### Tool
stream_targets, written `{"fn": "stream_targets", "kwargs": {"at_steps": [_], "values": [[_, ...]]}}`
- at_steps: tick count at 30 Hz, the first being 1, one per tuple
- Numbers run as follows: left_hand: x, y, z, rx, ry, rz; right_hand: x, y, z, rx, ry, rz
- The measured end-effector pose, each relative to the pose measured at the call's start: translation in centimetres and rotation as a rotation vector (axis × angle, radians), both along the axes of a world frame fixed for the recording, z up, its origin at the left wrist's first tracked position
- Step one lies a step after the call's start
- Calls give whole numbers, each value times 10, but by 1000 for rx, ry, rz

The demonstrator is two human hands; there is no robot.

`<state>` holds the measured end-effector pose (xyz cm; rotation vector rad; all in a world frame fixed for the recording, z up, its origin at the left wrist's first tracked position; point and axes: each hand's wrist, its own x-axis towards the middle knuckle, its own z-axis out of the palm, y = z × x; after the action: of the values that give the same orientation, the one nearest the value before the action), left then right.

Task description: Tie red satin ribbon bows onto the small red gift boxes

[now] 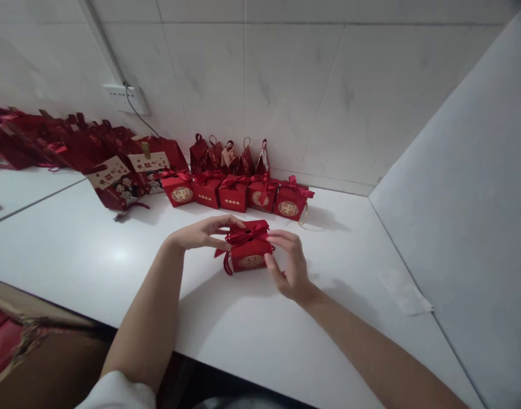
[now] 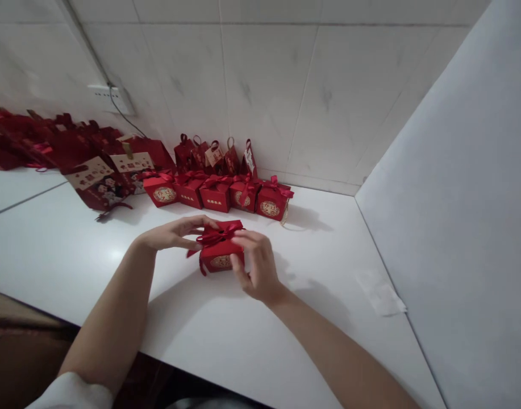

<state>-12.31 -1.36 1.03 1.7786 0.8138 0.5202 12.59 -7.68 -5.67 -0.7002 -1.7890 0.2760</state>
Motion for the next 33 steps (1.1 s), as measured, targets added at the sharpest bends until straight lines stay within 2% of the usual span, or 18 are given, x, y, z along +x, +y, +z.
{"fn": "stream_targets", "kwargs": {"at_steps": [3, 4, 6, 8, 10, 12, 15, 19, 25, 28, 31, 33], "values": [[7, 1, -8, 43, -66, 69, -19, -11, 35, 127, -405, 297], [9, 2, -11, 63, -88, 93, -27, -14, 45, 162, -544, 350], [12, 3, -17, 95, -129, 125, -45, -21, 62, 221, -749, 304], [12, 6, -22, 91, -177, 123, -59, -28, 70, 213, -857, 174], [10, 7, -26, 64, -233, 91, -68, -31, 70, 151, -893, 37], [9, 8, -29, 36, -284, 48, -69, -32, 67, 108, -917, -23], [8, 9, -31, 12, -310, 38, -63, -30, 63, 79, -963, -7], [12, 8, -31, 17, -292, 84, -57, -27, 62, 29, -1003, 1], [17, 11, -37, -18, -343, 130, -67, -21, 49, 89, -983, -23], [18, 13, -41, -53, -347, 165, -56, -18, 62, -32, -916, 103], [20, 14, -43, -69, -332, 219, -28, -15, 89, -169, -830, 342], [22, 15, -44, -68, -334, 244, -8, -12, 104, -228, -813, 434]]}}
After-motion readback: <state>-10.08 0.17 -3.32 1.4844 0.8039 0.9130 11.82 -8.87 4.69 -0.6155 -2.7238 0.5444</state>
